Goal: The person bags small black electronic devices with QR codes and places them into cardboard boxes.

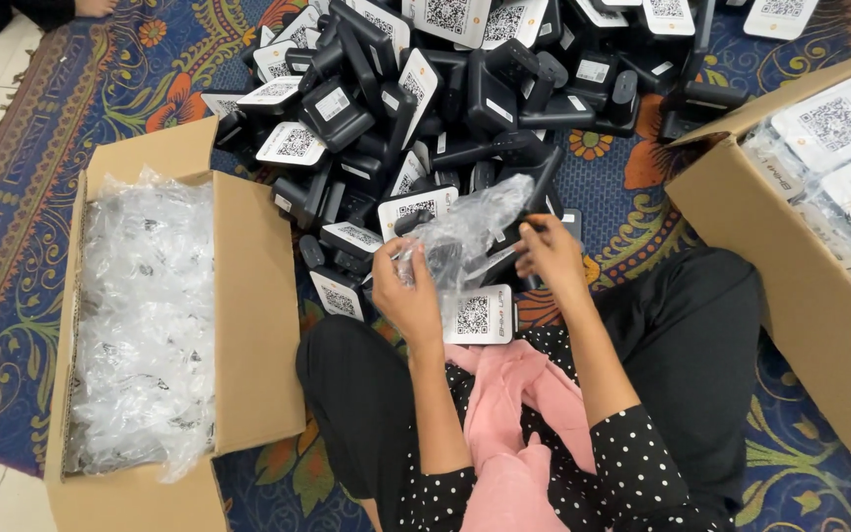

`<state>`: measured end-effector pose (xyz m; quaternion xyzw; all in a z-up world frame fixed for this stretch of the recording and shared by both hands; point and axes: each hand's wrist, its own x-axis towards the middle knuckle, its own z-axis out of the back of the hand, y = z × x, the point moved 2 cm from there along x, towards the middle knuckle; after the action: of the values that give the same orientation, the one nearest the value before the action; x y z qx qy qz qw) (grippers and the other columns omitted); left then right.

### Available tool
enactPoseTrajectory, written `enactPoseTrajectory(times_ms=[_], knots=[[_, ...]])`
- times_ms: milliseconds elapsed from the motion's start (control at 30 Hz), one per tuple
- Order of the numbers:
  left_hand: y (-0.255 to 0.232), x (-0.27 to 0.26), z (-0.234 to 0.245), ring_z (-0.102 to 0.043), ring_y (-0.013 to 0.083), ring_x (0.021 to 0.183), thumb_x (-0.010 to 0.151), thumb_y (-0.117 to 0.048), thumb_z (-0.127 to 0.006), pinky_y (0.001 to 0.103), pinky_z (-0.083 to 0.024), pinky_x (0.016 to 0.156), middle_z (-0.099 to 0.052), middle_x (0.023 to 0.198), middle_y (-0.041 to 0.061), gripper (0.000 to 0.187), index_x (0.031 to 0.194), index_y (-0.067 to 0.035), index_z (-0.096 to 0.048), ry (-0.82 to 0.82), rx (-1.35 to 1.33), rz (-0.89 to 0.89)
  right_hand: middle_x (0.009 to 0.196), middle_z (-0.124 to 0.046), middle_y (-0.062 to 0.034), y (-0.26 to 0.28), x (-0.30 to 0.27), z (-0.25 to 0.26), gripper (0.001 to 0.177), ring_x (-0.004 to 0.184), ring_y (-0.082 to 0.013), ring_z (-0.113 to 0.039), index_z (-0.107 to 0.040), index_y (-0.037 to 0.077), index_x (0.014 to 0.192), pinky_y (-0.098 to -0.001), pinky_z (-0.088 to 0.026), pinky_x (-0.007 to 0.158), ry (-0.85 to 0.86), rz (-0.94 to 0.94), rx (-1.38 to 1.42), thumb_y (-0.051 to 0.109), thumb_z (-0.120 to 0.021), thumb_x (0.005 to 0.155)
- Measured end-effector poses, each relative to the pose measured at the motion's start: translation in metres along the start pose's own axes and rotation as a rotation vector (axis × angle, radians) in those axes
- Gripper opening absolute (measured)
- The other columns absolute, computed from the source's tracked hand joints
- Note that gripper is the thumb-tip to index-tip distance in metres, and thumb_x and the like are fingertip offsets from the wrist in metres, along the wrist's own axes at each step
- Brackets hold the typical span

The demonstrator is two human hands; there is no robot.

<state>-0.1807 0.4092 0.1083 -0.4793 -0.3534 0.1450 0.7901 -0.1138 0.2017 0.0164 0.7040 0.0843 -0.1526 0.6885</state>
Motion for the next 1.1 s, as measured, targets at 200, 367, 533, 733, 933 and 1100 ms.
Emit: enactPoseTrajectory(times_ms=[200,367,533,733,933,1100], knots=[[-0.008,0.001,0.003,-0.070,0.0303,0.093,0.091,-0.003,-0.072,0.039,-0.053,0.080,-0.070,0.103,0.012,0.018,0.108,-0.001,-0.066,0.019,0.095,-0.136,0.069,-0.073,-0.0110,0.011,-0.035,-0.031,0.032,0.072,-0.0283,-0.072,-0.077,0.020,0.111,-0.0436,-0.052,0.071,0.032,0.081,-0.890,0.045,-0.067,0.095],[-0.008,0.002,0.000,-0.072,0.0265,0.091,0.092,-0.006,-0.073,0.037,-0.055,0.078,-0.072,0.103,0.011,0.016,0.107,-0.001,-0.070,0.049,0.037,-0.095,0.073,-0.073,-0.0157,-0.003,-0.041,-0.048,0.035,0.074,-0.0373,-0.070,-0.079,0.011,0.094,-0.0474,-0.053,0.070,-0.169,0.256,-0.828,0.045,-0.078,0.085],[-0.012,-0.001,0.000,-0.073,0.0248,0.087,0.092,-0.008,-0.074,0.036,-0.056,0.076,-0.073,0.097,0.010,0.013,0.103,-0.001,-0.071,0.067,-0.013,-0.061,0.071,-0.073,-0.0144,-0.012,-0.038,-0.044,0.030,0.068,-0.0341,-0.071,-0.079,0.009,0.087,-0.0433,-0.053,0.065,-0.228,0.353,-0.760,0.038,-0.083,0.077],[-0.016,-0.004,-0.001,-0.072,0.0267,0.087,0.095,-0.007,-0.069,0.037,-0.054,0.076,-0.073,0.098,0.012,0.013,0.105,0.001,-0.071,0.056,0.004,-0.071,0.059,-0.073,-0.0023,-0.028,-0.031,-0.032,0.015,0.053,-0.0132,-0.073,-0.080,0.012,0.079,-0.0291,-0.055,0.060,-0.061,0.122,-0.570,0.027,-0.078,0.078],[-0.016,0.002,-0.001,-0.076,0.0253,0.090,0.097,-0.008,-0.065,0.035,-0.057,0.080,-0.077,0.099,0.012,0.015,0.108,0.000,-0.072,-0.014,-0.100,0.008,0.059,-0.072,-0.0029,0.038,-0.054,-0.019,0.027,0.050,-0.0133,-0.067,-0.079,0.012,0.080,-0.0291,-0.049,0.056,-0.060,0.040,-0.658,0.038,-0.086,0.078],[-0.036,0.033,-0.006,-0.077,0.0262,0.085,0.095,-0.012,-0.068,0.036,-0.055,0.073,-0.080,0.093,0.010,0.013,0.105,-0.006,-0.075,-0.012,0.063,-0.047,0.070,-0.073,-0.0027,0.039,-0.039,0.000,0.024,0.058,-0.0063,-0.067,-0.073,0.003,0.088,-0.0223,-0.049,0.054,0.027,0.174,-0.239,0.024,-0.083,0.083]])
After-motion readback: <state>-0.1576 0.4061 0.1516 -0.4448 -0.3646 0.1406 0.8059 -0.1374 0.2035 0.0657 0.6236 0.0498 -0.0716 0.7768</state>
